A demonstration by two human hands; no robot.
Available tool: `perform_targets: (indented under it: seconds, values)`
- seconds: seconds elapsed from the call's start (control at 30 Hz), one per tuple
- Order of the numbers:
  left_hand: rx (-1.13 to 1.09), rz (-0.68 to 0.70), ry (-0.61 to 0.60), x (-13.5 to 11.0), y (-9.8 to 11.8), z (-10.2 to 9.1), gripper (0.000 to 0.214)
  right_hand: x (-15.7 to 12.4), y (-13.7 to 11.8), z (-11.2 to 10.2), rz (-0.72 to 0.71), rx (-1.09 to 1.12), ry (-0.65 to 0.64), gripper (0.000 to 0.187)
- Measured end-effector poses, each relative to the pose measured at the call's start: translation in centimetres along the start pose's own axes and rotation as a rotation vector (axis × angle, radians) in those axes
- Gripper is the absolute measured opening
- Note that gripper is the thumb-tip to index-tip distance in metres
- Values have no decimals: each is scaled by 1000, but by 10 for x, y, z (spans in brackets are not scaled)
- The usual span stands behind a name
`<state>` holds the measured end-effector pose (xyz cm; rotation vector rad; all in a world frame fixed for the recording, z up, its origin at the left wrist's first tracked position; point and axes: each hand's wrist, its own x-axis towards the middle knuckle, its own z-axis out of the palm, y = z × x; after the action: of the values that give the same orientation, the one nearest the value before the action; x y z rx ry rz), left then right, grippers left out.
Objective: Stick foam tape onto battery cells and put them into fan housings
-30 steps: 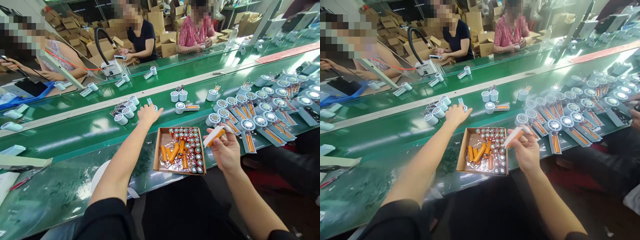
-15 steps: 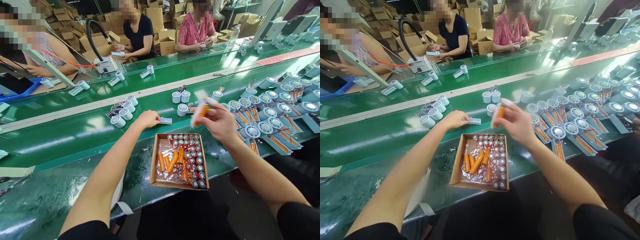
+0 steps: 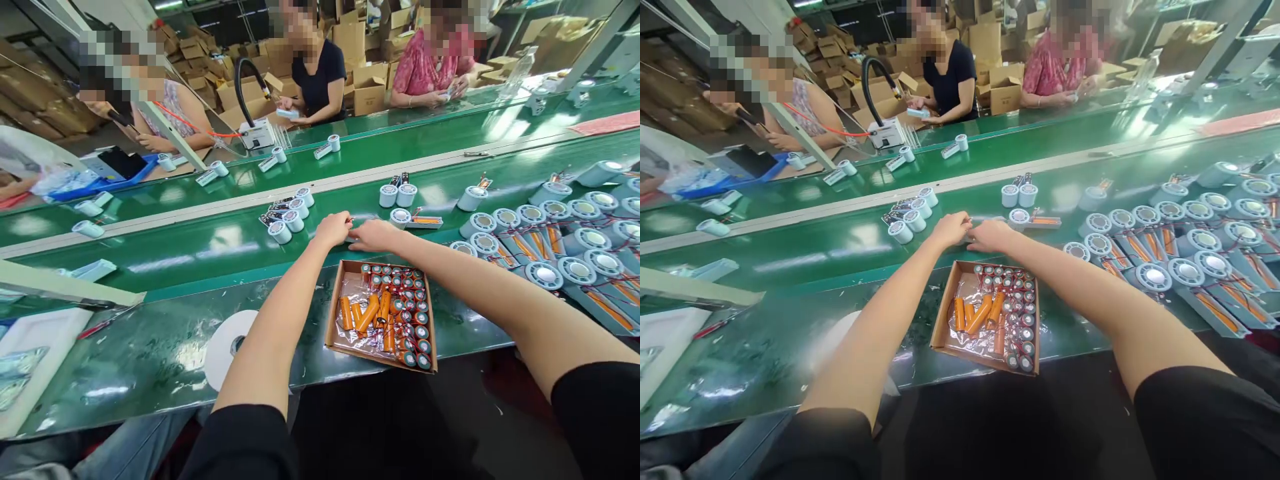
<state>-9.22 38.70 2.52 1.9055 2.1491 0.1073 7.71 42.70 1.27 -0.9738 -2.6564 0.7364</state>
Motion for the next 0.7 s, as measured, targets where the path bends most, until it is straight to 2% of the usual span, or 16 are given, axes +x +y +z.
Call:
perform_targets:
  seconds: [0.13,0.2,0.27,0.33,0.37,0.43,0.5,0.57,0.63,0.7]
  values:
    - [-11,-41,45,-9,15,-9,39,5,-17,-15,17,91,136,40]
    - [-27,-57,82,-18,26,-16,39,-10,-23,-30,-10,106,202,37]
    - [-58,-56,115,-36,31,-22,43,-45,-25,-41,-44,118,260,34]
    - [-94,-34,145,-71,23,-24,54,-104,-22,-43,-65,140,306,33]
    - [-112,-16,163,-96,12,-22,59,-141,-16,-41,-59,160,315,33]
    - [-137,9,196,-160,-27,-13,57,-226,-1,-29,1,224,340,35]
    - [-165,-11,240,-236,-81,2,43,-312,17,-10,195,320,313,32]
    - [-122,-19,182,-307,-140,18,46,-382,28,13,400,392,242,31]
    - [-4,-31,100,-360,-184,32,64,-421,25,33,521,477,226,33]
    - [72,-71,61,-387,-199,40,69,-423,7,45,543,548,268,32]
